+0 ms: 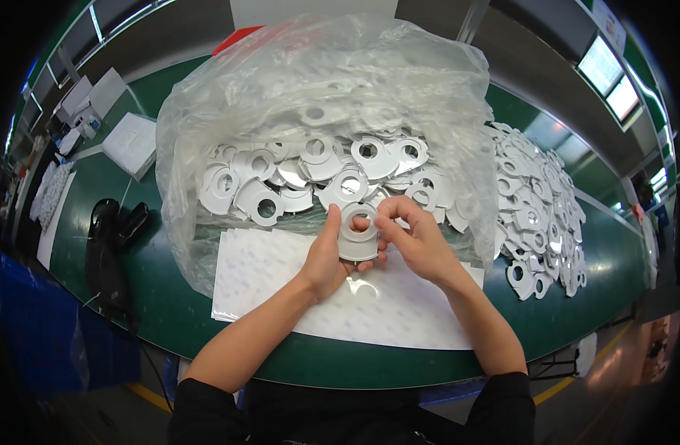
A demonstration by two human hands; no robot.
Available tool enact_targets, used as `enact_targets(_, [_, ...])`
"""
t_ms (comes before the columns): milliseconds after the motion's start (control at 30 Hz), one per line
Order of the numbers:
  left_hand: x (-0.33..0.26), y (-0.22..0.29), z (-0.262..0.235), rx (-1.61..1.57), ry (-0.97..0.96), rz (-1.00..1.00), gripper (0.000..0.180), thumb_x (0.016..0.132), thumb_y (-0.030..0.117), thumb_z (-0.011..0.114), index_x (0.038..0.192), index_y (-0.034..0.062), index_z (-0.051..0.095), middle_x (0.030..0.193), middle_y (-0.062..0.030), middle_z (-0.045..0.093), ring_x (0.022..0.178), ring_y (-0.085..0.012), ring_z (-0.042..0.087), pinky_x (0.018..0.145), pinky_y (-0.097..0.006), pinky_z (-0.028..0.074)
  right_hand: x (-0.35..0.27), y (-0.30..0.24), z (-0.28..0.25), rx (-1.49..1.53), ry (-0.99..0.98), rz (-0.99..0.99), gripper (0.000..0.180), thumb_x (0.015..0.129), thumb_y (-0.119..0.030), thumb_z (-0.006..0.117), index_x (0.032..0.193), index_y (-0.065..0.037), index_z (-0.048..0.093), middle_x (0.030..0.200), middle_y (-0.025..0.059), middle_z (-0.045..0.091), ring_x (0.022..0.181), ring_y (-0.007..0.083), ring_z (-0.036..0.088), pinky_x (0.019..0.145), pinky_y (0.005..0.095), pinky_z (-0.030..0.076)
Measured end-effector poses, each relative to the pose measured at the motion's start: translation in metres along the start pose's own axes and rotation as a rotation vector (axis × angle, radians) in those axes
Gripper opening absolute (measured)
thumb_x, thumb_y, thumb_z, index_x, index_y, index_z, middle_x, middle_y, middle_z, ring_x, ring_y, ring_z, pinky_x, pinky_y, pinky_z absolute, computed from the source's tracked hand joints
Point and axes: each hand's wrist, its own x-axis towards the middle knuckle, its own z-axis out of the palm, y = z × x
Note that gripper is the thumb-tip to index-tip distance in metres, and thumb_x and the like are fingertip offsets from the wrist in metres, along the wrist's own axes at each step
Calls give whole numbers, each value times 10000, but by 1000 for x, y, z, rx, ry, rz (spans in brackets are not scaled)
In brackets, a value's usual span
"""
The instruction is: Applying small round adhesive labels to circular fixture components on an assembly line.
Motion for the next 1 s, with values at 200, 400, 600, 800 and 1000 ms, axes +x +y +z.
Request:
enact_targets(200, [1,-2,-2,28,-22,22,664,944,586,103,989,76,526,876,-86,578,747,-162,571,554,-238,379,0,5,1,26,-14,29,143,909,-132,555,907,3,508,837,38,527,629,84,530,533,229,470])
enact_targets(400, [1,-2,0,38,0,21,671,942,588,99,1005,70,521,868,-82,572,736,-158,575,546,-235,374,1,7,2,28,4,40,153,907,-139,562,917,6,513,830,39,535,626,80,525,530,224,466])
enact_targets(600, [0,-1,1,38,-3,24,672,943,587,98,1016,68,518,866,-76,568,734,-154,576,550,-239,386,0,8,4,61,16,51,176,905,-158,573,928,7,518,831,40,536,616,77,515,530,219,462])
enact_targets(800, [0,0,2,45,-1,18,673,944,583,93,1018,65,516,871,-77,567,736,-149,577,558,-237,399,0,9,4,63,16,47,180,907,-164,574,928,6,517,830,42,533,612,73,511,527,216,457])
enact_targets(1000, [0,-1,1,49,-4,21,675,944,582,90,1016,61,515,873,-77,568,724,-147,573,562,-238,401,0,7,5,60,23,42,152,909,-139,563,912,5,513,832,42,531,611,66,509,518,204,451])
